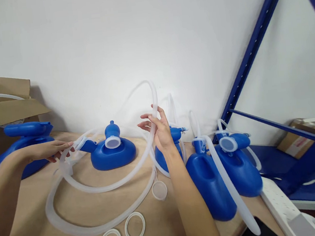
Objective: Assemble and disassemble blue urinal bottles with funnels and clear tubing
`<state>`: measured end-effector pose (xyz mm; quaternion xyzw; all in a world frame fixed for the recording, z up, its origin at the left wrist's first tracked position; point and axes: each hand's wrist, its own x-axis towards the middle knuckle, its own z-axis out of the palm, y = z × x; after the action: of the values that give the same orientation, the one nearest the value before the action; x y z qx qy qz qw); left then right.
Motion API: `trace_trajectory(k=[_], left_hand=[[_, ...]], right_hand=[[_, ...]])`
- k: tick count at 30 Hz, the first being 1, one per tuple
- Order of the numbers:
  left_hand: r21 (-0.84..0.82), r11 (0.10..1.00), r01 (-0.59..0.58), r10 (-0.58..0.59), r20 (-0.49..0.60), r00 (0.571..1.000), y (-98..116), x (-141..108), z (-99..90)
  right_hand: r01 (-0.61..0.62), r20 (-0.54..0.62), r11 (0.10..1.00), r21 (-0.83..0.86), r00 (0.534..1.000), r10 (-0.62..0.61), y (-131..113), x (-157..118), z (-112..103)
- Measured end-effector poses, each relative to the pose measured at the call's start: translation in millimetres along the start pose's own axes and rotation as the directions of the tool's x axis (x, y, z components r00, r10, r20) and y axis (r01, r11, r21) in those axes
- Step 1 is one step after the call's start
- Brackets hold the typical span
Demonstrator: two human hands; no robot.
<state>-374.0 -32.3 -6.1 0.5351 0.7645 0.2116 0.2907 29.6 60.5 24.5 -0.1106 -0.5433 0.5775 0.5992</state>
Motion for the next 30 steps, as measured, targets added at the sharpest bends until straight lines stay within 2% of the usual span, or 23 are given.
trace_trajectory(k=[4, 9, 14, 17, 20, 22, 26, 30], left_hand=[[0.008, 1.000, -0.004, 0.005, -0.025, 1.000, 1, -1, -0.5], [0.028, 0.999, -0.042, 0.044, -0.084, 0.996, 6, -3, -2.1], [0.058, 0.988, -0.141, 0.151, -0.227, 0.962, 14, -4, -5.2], [0.068, 0.975, -0.212, 0.222, -0.349, 0.910, 29, -10, -4.1], [0.087, 0.933, -0.349, 0.346, -0.484, 0.804, 49, -20, 1.6], [0.088, 0.903, -0.421, 0.407, -0.491, 0.770, 59, -24, 8.2], [0.010, 0.877, -0.481, 0.448, -0.381, 0.809, 72, -18, 27.3], [-0.058, 0.903, -0.427, 0.377, -0.371, 0.848, 82, -3, 47.5]], right_hand=[[0.065, 0.090, 0.998, -0.022, 0.994, -0.063, -10, -7, 9], [0.089, 0.196, 0.995, -0.038, 0.977, -0.080, -11, -11, 13], [0.158, 0.263, 0.985, -0.063, 0.955, -0.137, -13, -12, 9], [0.213, 0.315, 0.970, -0.113, 0.934, -0.169, -18, -15, 8], [0.260, 0.360, 0.955, -0.141, 0.912, -0.196, -24, -20, 10], [0.293, 0.415, 0.947, -0.133, 0.884, -0.215, -26, -25, 12], [0.330, 0.575, 0.931, -0.158, 0.797, -0.185, -29, -34, 15], [0.347, 0.591, 0.924, -0.163, 0.784, -0.190, -27, -37, 17]])
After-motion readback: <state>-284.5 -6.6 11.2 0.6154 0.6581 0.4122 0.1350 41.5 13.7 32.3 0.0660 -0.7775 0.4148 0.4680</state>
